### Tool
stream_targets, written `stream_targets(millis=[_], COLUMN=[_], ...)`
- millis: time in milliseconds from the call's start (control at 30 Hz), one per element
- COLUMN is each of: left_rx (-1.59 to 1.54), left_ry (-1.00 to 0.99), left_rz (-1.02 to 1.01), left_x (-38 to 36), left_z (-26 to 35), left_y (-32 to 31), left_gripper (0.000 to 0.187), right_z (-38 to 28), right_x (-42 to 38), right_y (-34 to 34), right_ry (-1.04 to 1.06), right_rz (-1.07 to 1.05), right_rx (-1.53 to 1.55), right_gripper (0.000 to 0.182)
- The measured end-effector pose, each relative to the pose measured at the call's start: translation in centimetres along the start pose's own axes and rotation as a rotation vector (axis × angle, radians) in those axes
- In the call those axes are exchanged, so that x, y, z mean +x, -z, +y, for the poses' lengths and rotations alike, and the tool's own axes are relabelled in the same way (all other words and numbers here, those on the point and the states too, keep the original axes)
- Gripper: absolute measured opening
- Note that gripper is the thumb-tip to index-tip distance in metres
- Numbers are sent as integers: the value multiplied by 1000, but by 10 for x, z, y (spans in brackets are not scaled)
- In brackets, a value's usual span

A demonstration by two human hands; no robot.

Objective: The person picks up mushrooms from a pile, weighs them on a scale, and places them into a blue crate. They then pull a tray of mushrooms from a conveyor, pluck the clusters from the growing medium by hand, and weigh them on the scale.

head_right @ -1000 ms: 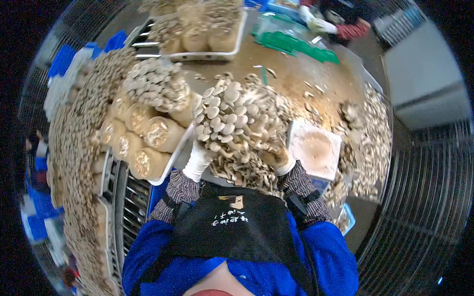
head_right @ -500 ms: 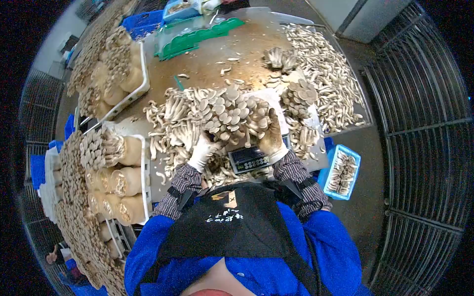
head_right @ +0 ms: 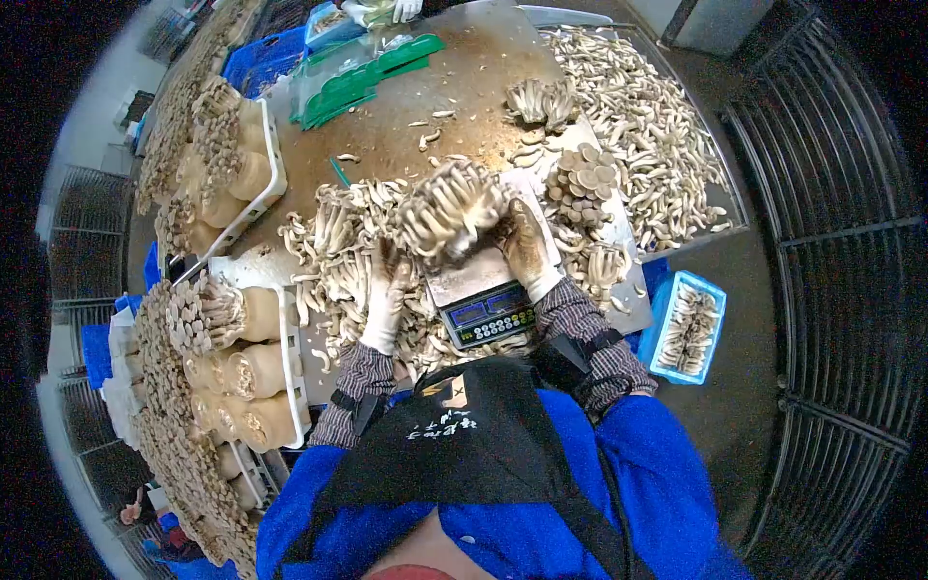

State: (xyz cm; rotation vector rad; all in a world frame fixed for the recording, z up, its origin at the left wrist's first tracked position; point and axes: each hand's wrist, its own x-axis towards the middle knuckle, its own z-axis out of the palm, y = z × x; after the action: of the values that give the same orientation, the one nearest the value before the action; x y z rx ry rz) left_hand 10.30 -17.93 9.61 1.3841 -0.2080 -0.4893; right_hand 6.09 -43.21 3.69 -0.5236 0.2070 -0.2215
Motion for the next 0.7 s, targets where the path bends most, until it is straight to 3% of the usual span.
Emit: stream_targets(millis=[67,200,267,300,333,400,467,500,567,600,667,700], left_rx=[710,934,773,800,754,866,785,730,699,705,998,1005], left_ry=[-264,-440,-274,-199,-155,-208,-214,-174,-103,-103,-412,-413], left_rz=[197,15,-175,-277,-401,-416,-449,-414,-359,-363,-371,-419], left_x=[19,99,115,123,128,131,130,128,129,132,136,133], left_z=[19,49,71,71,67,60,60,59,59,60,62,75], left_y=[-4,-7,-22,-24,-26,-32,-35,-36,-36,-38,-45,-55], left_gripper=[97,85,76,79,72,67,64,62,64,64,66,65], right_z=[-6,-6,-8,-22,-11,-39,-55,-37,-45,-48,-37,-32], right_x=[-2,11,9,7,22,5,19,44,52,56,68,71], right_y=[-5,13,8,-10,16,-40,-36,6,-2,-7,0,0], right_ry=[-2,55,-44,-58,140,-17,-88,26,-34,-95,-137,-139], right_rz=[-39,-29,-180,-159,-22,76,44,13,-26,-72,-94,-75], right_rx=[-67,-409,-265,-432,-830,-784,-947,-1025,-1090,-1164,-1040,-987], right_gripper=[60,60,59,64,73,82,84,77,72,66,56,54])
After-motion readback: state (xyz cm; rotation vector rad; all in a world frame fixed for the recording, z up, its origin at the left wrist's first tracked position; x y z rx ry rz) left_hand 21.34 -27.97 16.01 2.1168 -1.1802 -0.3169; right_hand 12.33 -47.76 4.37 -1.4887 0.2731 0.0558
